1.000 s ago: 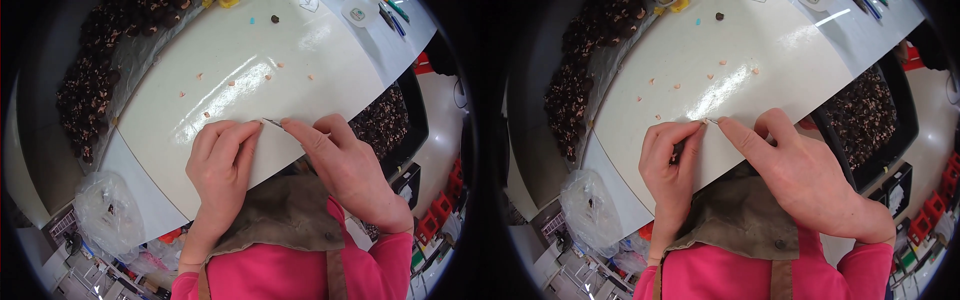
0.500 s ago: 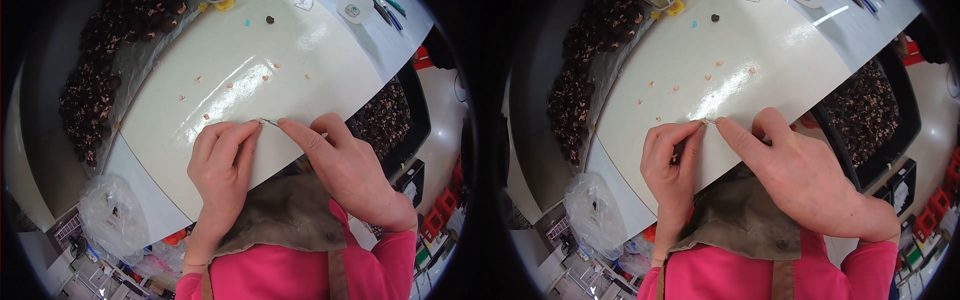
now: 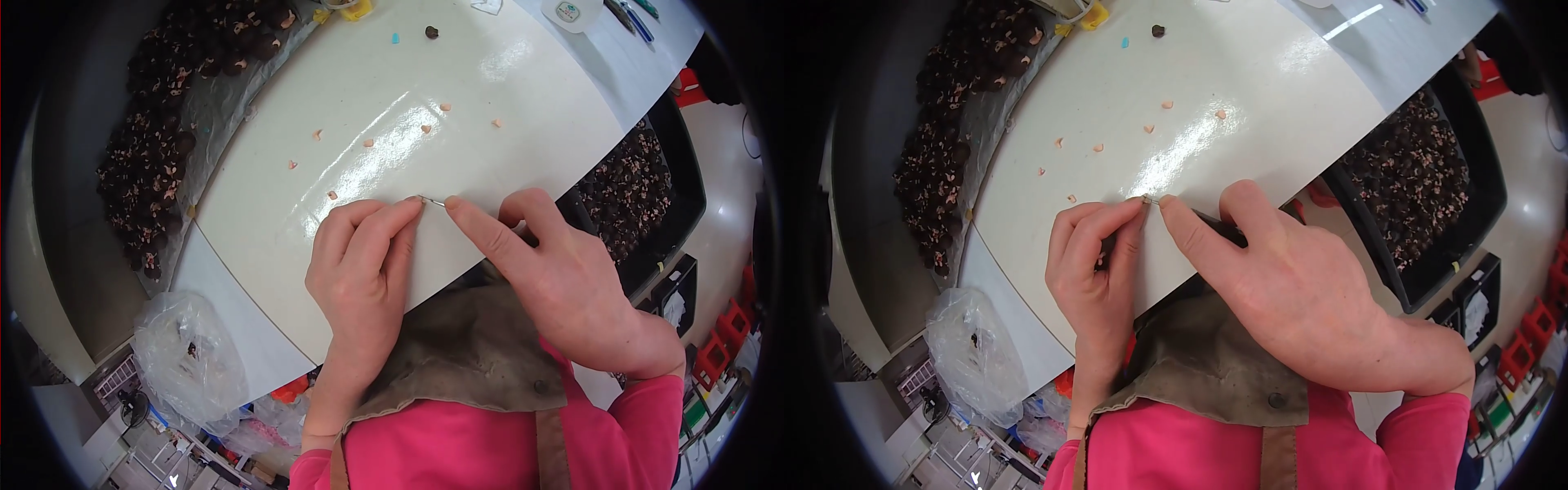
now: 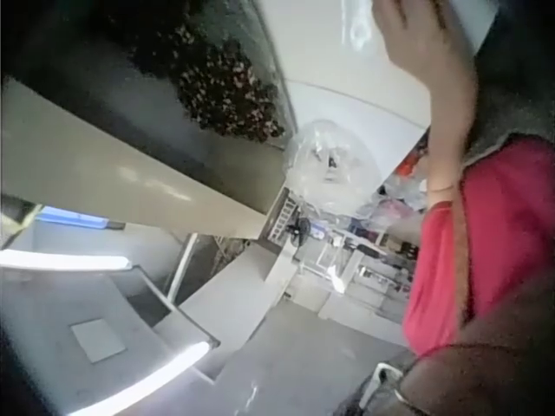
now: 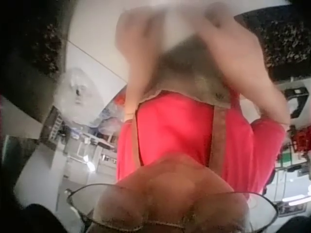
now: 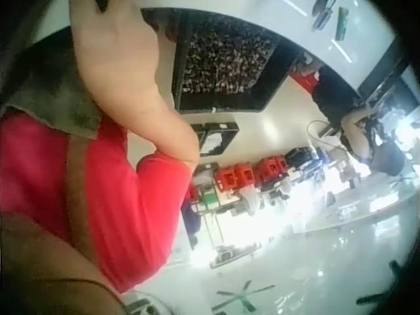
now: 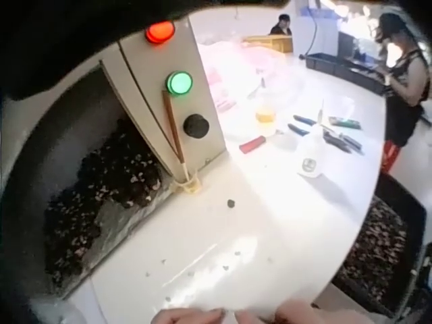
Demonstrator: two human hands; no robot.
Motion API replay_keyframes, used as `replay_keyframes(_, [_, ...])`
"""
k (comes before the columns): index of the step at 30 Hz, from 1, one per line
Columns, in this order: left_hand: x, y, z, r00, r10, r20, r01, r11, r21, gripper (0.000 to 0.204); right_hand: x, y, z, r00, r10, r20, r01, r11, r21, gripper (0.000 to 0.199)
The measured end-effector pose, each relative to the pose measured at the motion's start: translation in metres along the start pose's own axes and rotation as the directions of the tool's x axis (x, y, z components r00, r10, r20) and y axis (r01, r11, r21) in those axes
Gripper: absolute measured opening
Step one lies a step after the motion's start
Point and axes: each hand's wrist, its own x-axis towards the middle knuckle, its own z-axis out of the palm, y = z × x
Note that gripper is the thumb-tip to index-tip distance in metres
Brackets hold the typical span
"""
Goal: Assemble small toy figurines using glue and assembly tools.
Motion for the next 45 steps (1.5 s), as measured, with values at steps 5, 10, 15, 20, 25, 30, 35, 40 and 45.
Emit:
replay_keyframes(5, [0.0,0.001,0.004,1.0,0.02,0.002,-0.02,1.0,0.01,0.019,-0.002,0.001,0.001,0.999,-0.014,-0.032,0.014,1.0,-0.026,0.055])
replay_keyframes(10, [0.0,-0.001,0.004,1.0,0.028,-0.006,-0.028,0.999,0.022,0.019,-0.001,0.0,0.003,1.0,-0.007,-0.027,0.006,1.0,-0.023,0.055])
replay_keyframes(15, [0.0,-0.001,0.005,0.999,0.035,-0.02,-0.035,0.999,-0.005,0.019,-0.002,-0.001,0.006,0.998,-0.02,-0.063,0.017,0.998,-0.052,0.055])
replay_keyframes(20, [-0.001,0.001,0.002,0.998,0.047,-0.031,-0.048,0.999,-0.011,0.018,-0.004,-0.004,0.006,0.995,-0.028,-0.091,0.021,0.997,-0.074,0.054])
replay_keyframes(25, [-0.004,0.004,-0.003,0.997,0.058,-0.044,-0.057,0.998,0.011,0.016,-0.009,-0.009,0.005,0.991,-0.042,-0.123,0.029,0.994,-0.109,0.053])
replay_keyframes(30, [-0.006,0.005,-0.007,0.993,0.102,-0.054,-0.101,0.995,0.025,0.013,-0.014,-0.013,0.008,0.983,-0.062,-0.175,0.041,0.992,-0.12,0.055])
replay_keyframes(35, [-0.011,0.007,-0.011,0.989,0.122,-0.085,-0.12,0.992,0.028,0.012,-0.019,-0.02,0.009,0.98,-0.066,-0.189,0.04,0.99,-0.136,0.057])
replay_keyframes(40, [-0.012,0.011,-0.013,0.982,0.158,-0.107,-0.152,0.986,0.063,0.011,-0.022,-0.022,0.01,0.978,-0.055,-0.2,0.032,0.992,-0.119,0.059])
replay_keyframes(45, [-0.01,0.014,-0.012,0.982,0.159,-0.102,-0.153,0.986,0.066,0.011,-0.025,-0.02,0.005,0.98,-0.022,-0.196,0.008,0.997,-0.074,0.059])
